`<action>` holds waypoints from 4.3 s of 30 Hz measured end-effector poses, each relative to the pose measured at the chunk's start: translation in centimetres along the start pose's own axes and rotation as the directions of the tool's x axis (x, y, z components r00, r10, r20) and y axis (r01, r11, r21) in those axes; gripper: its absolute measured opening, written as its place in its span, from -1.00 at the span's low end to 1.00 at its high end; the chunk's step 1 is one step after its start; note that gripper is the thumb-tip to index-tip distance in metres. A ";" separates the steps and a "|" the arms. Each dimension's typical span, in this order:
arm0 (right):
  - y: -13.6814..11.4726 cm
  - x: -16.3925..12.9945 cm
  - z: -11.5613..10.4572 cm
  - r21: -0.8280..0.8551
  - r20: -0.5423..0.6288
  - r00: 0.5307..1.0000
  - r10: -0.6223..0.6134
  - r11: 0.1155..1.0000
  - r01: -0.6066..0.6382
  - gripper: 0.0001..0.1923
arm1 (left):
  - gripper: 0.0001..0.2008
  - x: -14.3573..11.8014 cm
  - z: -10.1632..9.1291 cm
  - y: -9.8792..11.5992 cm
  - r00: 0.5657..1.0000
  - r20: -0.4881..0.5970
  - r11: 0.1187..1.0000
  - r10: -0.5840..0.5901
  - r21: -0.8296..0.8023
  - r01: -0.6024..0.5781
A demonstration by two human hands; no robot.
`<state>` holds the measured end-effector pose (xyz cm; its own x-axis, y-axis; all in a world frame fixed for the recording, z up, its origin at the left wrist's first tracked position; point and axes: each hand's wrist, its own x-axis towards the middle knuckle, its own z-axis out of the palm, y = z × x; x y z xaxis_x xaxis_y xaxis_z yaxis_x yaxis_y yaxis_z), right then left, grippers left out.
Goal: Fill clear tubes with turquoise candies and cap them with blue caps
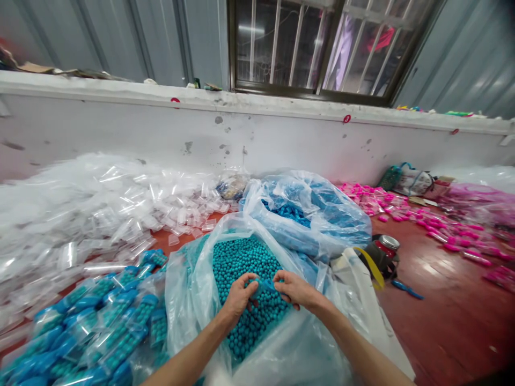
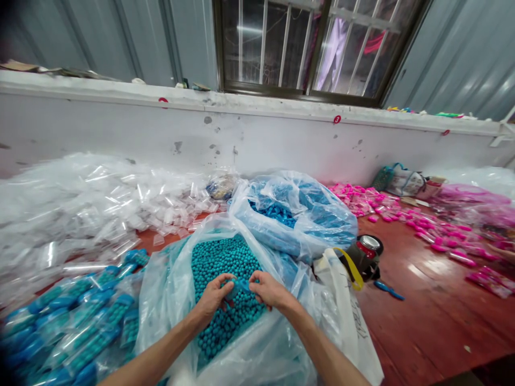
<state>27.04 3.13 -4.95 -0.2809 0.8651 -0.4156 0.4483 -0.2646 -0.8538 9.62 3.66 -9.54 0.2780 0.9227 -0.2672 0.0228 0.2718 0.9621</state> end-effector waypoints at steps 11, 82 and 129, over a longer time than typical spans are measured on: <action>-1.0 0.2 1.9 0.301 -0.061 0.998 0.014 0.954 0.005 -0.88 | -0.45 -1.2 0.2 0.0 0.999 0.038 0.991 0.021 -0.131 -0.016; -1.3 -2.1 10.9 -0.304 -0.174 0.815 -0.552 0.818 0.489 -0.23 | -0.62 -7.5 -1.5 2.7 0.986 -0.010 0.968 0.164 -0.192 -0.163; -19.0 16.5 37.5 -0.668 0.456 0.701 -0.548 0.310 0.676 -0.46 | -0.59 -18.5 -34.1 -4.2 0.666 -0.625 0.378 0.408 0.779 0.500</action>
<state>-17.95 6.47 -7.31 -0.8295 0.5575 0.0340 0.5158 0.7880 -0.3361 -28.38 -5.26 -10.49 -0.4059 0.8959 0.1805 0.8960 0.3511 0.2720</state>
